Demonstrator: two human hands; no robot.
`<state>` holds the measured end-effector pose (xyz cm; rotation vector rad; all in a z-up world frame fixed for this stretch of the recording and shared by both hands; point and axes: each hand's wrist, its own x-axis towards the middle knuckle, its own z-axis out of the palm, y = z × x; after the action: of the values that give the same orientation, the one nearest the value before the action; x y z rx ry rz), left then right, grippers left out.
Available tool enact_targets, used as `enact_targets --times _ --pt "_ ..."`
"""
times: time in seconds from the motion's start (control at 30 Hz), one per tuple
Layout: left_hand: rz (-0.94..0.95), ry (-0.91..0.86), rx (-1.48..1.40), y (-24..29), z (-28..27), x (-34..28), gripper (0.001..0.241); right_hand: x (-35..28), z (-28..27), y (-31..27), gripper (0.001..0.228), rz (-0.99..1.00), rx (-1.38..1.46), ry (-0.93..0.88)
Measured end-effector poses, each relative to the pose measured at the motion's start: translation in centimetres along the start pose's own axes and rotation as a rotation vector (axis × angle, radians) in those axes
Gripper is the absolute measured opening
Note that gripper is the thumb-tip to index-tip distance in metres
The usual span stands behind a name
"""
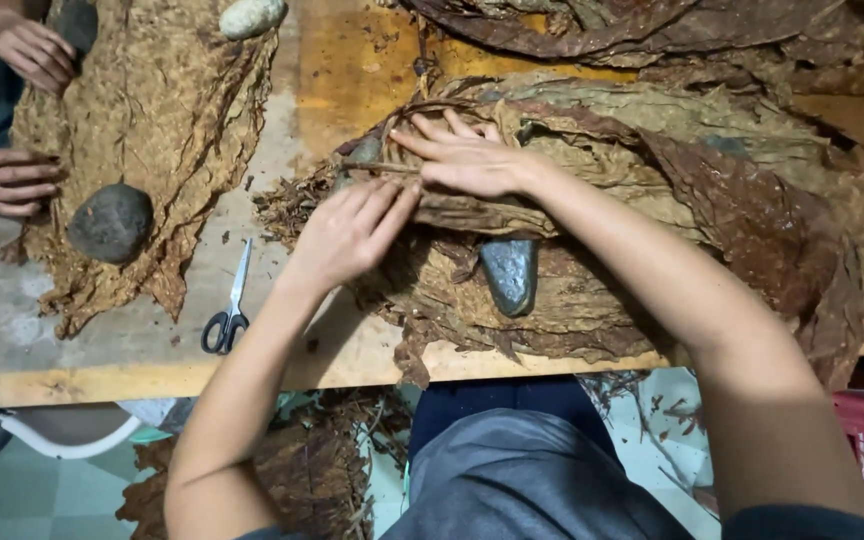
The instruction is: Processing and flattening large dried leaves for packing, using stones as weights and scissors for trimming.
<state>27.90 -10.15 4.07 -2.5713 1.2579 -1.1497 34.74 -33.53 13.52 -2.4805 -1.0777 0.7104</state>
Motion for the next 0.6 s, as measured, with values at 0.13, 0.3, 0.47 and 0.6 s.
enact_targets --times 0.13,0.3,0.47,0.6 --pt "0.107 0.135 0.035 1.0 -3.5 -0.5 0.025 0.0 -0.1 -0.3 0.104 0.037 -0.033 0.061" --pt "0.091 -0.012 0.051 2.5 -6.4 -1.3 0.031 0.7 0.9 -2.0 0.13 0.157 -0.164 0.003" --pt "-0.365 0.154 -0.69 1.4 -7.6 -0.6 0.033 1.0 2.2 -1.0 0.149 0.095 -0.424 0.123" --pt "-0.851 0.168 -0.585 -1.3 -4.9 -2.2 0.026 1.3 3.5 0.5 0.148 0.012 -0.485 0.205"
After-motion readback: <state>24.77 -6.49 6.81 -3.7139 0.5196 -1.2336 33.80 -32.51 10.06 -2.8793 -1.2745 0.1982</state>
